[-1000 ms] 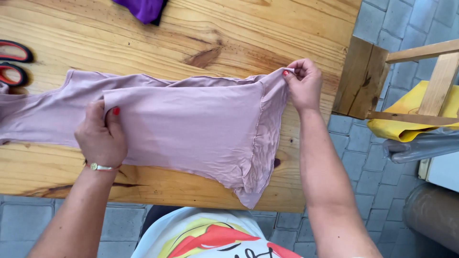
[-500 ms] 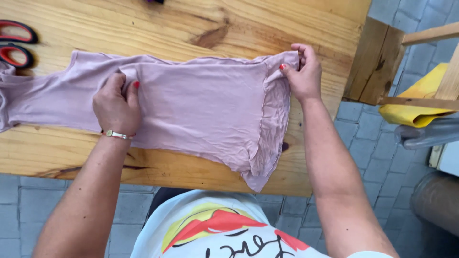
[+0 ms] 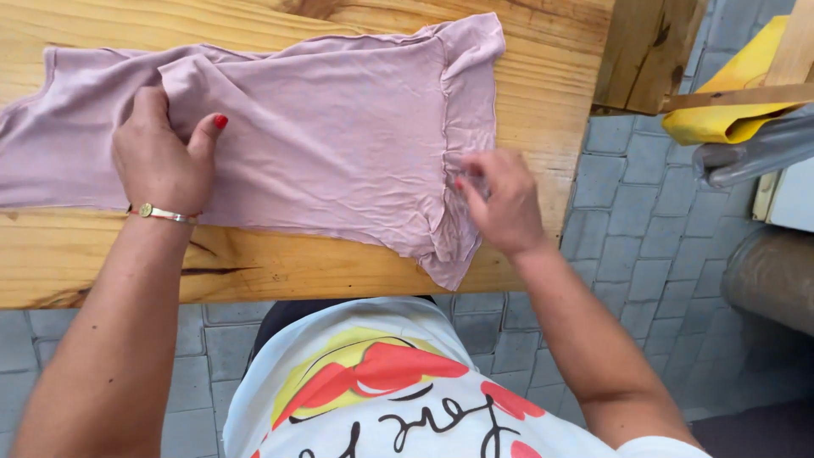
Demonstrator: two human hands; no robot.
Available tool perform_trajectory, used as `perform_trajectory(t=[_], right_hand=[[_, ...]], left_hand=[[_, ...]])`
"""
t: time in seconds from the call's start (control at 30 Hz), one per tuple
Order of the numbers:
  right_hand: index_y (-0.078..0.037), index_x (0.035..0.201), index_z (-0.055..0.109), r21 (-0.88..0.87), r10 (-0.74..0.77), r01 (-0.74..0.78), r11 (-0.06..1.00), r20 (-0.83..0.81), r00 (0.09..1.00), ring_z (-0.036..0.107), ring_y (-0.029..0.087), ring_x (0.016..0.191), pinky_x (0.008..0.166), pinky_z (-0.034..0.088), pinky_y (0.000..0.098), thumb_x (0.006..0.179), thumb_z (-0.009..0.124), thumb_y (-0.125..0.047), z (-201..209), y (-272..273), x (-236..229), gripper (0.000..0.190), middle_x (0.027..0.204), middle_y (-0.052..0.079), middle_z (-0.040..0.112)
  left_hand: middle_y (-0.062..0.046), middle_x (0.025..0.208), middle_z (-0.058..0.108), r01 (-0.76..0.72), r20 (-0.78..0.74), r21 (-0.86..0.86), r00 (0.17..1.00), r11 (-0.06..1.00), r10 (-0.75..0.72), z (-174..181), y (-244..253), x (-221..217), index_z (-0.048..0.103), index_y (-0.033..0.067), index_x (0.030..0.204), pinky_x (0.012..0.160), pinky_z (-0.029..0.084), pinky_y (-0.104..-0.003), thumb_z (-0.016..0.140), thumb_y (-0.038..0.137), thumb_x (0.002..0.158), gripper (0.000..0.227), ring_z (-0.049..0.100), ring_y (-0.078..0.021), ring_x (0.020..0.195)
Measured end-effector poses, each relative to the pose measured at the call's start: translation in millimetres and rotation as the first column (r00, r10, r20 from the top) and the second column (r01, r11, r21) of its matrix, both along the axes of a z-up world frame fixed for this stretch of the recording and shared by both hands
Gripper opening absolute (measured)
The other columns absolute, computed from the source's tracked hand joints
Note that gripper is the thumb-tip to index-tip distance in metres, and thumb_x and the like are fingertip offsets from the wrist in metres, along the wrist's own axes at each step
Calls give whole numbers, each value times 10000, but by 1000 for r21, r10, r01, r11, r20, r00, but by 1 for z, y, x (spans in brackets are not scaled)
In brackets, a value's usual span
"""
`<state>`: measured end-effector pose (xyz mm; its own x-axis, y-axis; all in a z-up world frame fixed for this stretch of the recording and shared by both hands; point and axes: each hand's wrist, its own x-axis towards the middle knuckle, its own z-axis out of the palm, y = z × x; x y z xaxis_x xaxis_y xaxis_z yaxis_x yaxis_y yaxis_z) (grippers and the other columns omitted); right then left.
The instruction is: The person folds a light pink garment on a wooden table and uses scissors to cut along the edges, removing excess fabric. The person then folds the garment again and continues cutting to trim the shape.
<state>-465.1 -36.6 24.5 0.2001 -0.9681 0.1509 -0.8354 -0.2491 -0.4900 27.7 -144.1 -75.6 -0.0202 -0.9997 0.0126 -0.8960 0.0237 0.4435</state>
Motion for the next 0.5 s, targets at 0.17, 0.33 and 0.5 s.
perform_trajectory(t=[0.17, 0.33, 0.5], right_hand=[[-81, 1219, 756, 265, 70, -75, 961, 30, 997, 691, 329, 1070, 971, 545, 438, 966, 998, -147, -3, 96, 16, 356, 1163, 106, 757], [-89, 1337, 723, 276, 38, -3, 961, -121, 992, 676, 386, 1175, 1025, 534, 496, 884, 841, -58, -22, 121, 22, 470, 1312, 118, 749], [-81, 1244, 758, 117, 20, -1, 993, -160, 987, 684, 396, 1022, 900, 554, 509, 809, 689, 100, -32, 120, 23, 476, 1139, 112, 758]], left_hand=[[-181, 930, 812, 34, 62, 142, 997, 989, -43, -16, 6, 19, 699, 55, 1004, 724, 543, -632, 1013, 494, 1119, 551, 734, -530, 818], [-32, 856, 498, 47, -337, 56, 941, 997, -25, 8, 13, 9, 578, 84, 1059, 745, 373, -496, 846, 200, 1290, 372, 412, -247, 802], [-68, 976, 560, 39, -402, -59, 914, 998, -59, 17, 12, -2, 489, 70, 1119, 802, 405, -531, 763, 163, 1373, 385, 479, -307, 874]])
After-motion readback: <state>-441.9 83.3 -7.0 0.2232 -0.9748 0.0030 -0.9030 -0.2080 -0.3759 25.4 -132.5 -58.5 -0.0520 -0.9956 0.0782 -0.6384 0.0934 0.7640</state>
